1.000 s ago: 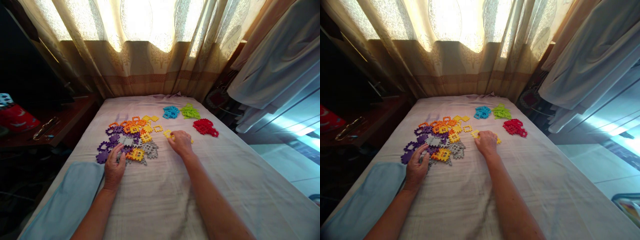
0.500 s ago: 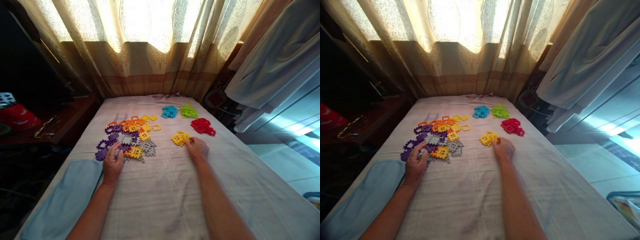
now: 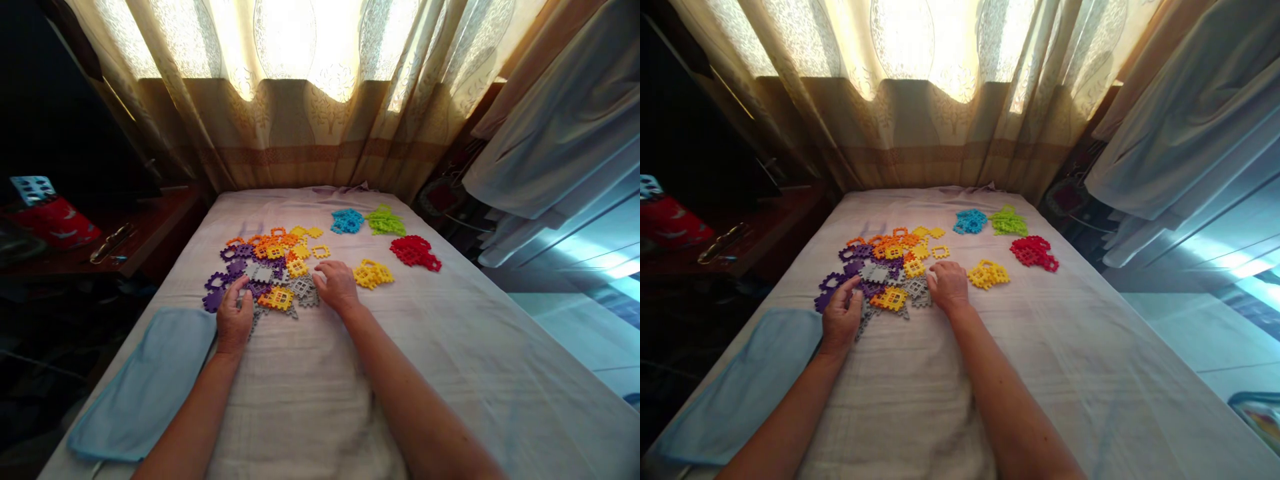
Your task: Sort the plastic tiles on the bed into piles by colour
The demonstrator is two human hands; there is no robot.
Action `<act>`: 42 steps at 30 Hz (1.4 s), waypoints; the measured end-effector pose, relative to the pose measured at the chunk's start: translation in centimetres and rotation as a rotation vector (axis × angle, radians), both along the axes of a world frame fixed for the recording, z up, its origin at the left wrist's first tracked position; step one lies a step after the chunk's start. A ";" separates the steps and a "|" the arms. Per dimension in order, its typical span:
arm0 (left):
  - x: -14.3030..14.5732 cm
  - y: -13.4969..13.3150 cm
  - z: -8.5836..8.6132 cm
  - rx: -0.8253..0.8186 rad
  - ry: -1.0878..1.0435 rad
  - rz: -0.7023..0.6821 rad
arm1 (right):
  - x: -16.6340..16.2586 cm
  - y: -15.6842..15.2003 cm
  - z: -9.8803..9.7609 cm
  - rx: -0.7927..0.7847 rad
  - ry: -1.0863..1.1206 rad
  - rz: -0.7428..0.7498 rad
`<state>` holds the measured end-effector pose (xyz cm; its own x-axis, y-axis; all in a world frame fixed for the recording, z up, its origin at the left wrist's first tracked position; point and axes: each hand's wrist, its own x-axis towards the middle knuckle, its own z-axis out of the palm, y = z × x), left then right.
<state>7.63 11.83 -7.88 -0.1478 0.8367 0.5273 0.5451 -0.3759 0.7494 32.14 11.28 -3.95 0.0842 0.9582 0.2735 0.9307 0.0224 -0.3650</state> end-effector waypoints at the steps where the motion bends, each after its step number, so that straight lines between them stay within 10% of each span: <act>1: 0.0 0.0 0.0 -0.007 -0.007 0.005 | -0.8 0.6 0.0 -0.022 0.002 -0.001; 19: 0.1 0.2 -0.1 -0.065 -0.066 0.007 | -4.3 3.2 0.8 -0.166 -0.025 -0.084; 32: 0.1 0.1 0.2 -0.073 -0.027 0.022 | 5.6 -1.0 -1.2 0.205 0.090 -0.200; 42: 0.2 0.1 0.3 -0.044 -0.029 0.027 | 10.3 -6.2 -3.3 0.109 -0.063 -0.439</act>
<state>7.85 11.97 -7.62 -0.1856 0.8547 0.4848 0.5325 -0.3272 0.7807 42.46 5.05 -7.20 0.4558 0.8008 0.3884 0.8810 -0.3437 -0.3252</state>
